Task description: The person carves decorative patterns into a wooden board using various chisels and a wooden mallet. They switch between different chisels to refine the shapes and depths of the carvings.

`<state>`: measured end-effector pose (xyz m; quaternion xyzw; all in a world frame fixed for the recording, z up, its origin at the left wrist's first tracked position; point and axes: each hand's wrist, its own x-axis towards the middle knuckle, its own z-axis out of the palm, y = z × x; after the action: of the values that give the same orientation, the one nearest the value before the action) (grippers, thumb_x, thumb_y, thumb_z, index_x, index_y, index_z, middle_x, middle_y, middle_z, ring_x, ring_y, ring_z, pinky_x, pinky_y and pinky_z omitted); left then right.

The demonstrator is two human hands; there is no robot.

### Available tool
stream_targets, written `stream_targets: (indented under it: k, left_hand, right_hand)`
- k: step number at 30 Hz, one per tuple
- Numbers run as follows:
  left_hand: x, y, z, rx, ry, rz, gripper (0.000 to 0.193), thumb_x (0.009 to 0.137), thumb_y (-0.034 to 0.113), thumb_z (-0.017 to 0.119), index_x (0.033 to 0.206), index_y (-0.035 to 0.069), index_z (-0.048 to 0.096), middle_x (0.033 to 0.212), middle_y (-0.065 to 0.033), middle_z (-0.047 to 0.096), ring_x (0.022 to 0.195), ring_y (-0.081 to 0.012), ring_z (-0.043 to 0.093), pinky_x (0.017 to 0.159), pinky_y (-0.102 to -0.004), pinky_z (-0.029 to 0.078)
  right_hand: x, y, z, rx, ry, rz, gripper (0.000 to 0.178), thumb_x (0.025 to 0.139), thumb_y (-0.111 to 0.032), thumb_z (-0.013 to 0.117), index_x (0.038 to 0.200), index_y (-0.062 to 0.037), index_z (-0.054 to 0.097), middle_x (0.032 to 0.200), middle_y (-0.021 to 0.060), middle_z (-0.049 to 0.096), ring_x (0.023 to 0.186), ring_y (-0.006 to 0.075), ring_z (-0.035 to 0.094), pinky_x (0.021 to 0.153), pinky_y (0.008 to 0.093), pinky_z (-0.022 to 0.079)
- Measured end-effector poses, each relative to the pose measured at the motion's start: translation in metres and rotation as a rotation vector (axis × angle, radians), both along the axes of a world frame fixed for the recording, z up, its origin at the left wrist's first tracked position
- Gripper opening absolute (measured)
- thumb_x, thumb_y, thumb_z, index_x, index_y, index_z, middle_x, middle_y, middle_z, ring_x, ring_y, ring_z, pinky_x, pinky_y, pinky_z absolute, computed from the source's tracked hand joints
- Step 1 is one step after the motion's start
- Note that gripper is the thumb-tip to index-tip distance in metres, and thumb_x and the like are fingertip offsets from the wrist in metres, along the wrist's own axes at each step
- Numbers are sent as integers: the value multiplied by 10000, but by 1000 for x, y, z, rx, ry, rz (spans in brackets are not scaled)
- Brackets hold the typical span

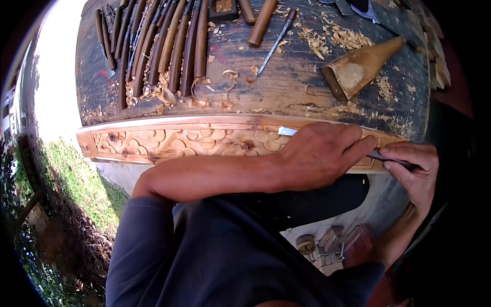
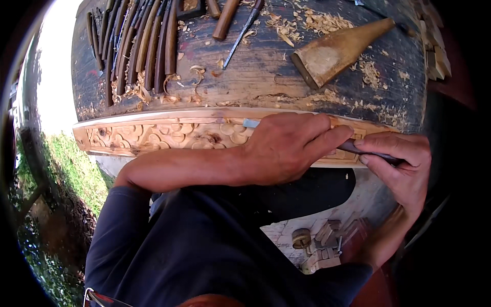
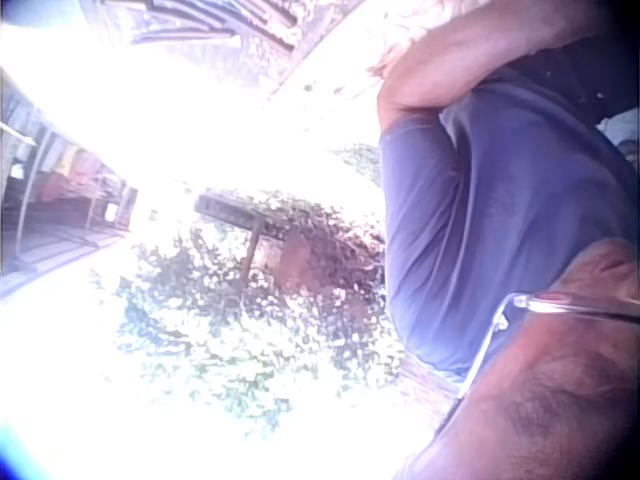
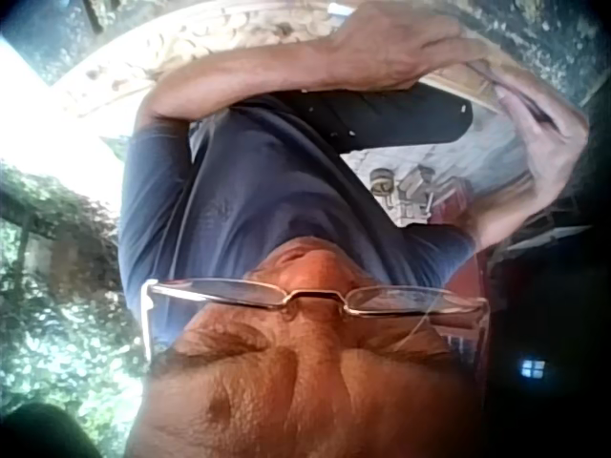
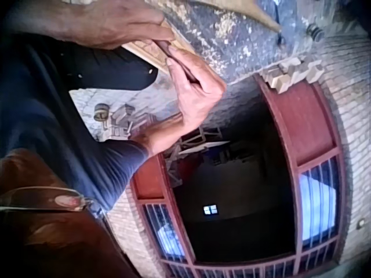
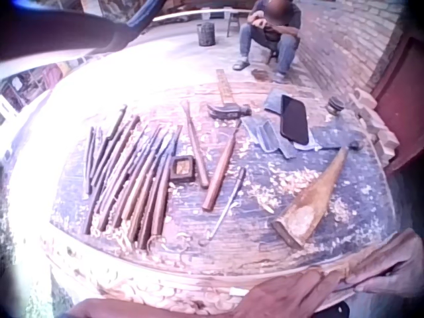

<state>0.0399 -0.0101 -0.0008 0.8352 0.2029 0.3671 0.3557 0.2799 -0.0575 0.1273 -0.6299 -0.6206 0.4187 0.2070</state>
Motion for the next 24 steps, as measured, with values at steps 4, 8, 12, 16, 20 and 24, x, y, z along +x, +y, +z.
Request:
stream_targets:
  k: [4, 8, 12, 16, 20, 24]
  left_hand:
    - [0, 0, 1, -12, 5, 10, 490, 858, 124, 715, 1345, 85, 676, 950, -46, 599, 758, -233, 672, 611, -381, 542]
    - [0, 0, 0, -13, -24, 7, 542, 858, 120, 711, 1396, 76, 663, 961, -52, 601, 769, -235, 673, 614, -378, 542]
    - [0, 1, 0, -7, -38, -1, 589, 858, 117, 710, 1442, 69, 648, 977, -52, 610, 771, -237, 670, 617, -376, 544]
    - [-2, 1, 2, 5, -1, 23, 594, 861, 113, 708, 1450, 67, 646, 976, -52, 611, 766, -238, 664, 616, -379, 543]
    - [1, 2, 0, -5, -65, 30, 582, 861, 107, 704, 1440, 76, 650, 959, -51, 598, 758, -237, 659, 608, -383, 537]
    - [1, 2, 2, -16, -46, 41, 560, 865, 108, 705, 1422, 87, 658, 950, -51, 593, 753, -240, 658, 603, -386, 534]
  right_hand:
    - [2, 5, 2, -14, -7, 14, 309, 739, 118, 805, 1035, 40, 842, 974, 182, 832, 889, 251, 818, 795, 309, 615]
    - [3, 9, 2, -4, 7, 29, 305, 746, 116, 808, 1040, 42, 839, 969, 184, 830, 886, 250, 817, 792, 307, 614]
    - [6, 13, 4, 3, 10, 68, 301, 751, 118, 810, 1042, 44, 837, 967, 184, 829, 880, 248, 816, 792, 306, 613]
    - [3, 16, 1, 7, 22, 54, 298, 759, 120, 802, 1045, 43, 838, 965, 183, 829, 870, 246, 813, 794, 308, 611]
    - [4, 14, 5, 11, 7, 66, 290, 769, 104, 802, 1048, 38, 840, 961, 182, 828, 869, 247, 809, 797, 309, 606]
    - [2, 14, 3, -4, 17, 25, 278, 769, 93, 806, 1040, 39, 840, 964, 182, 828, 869, 248, 807, 790, 308, 601]
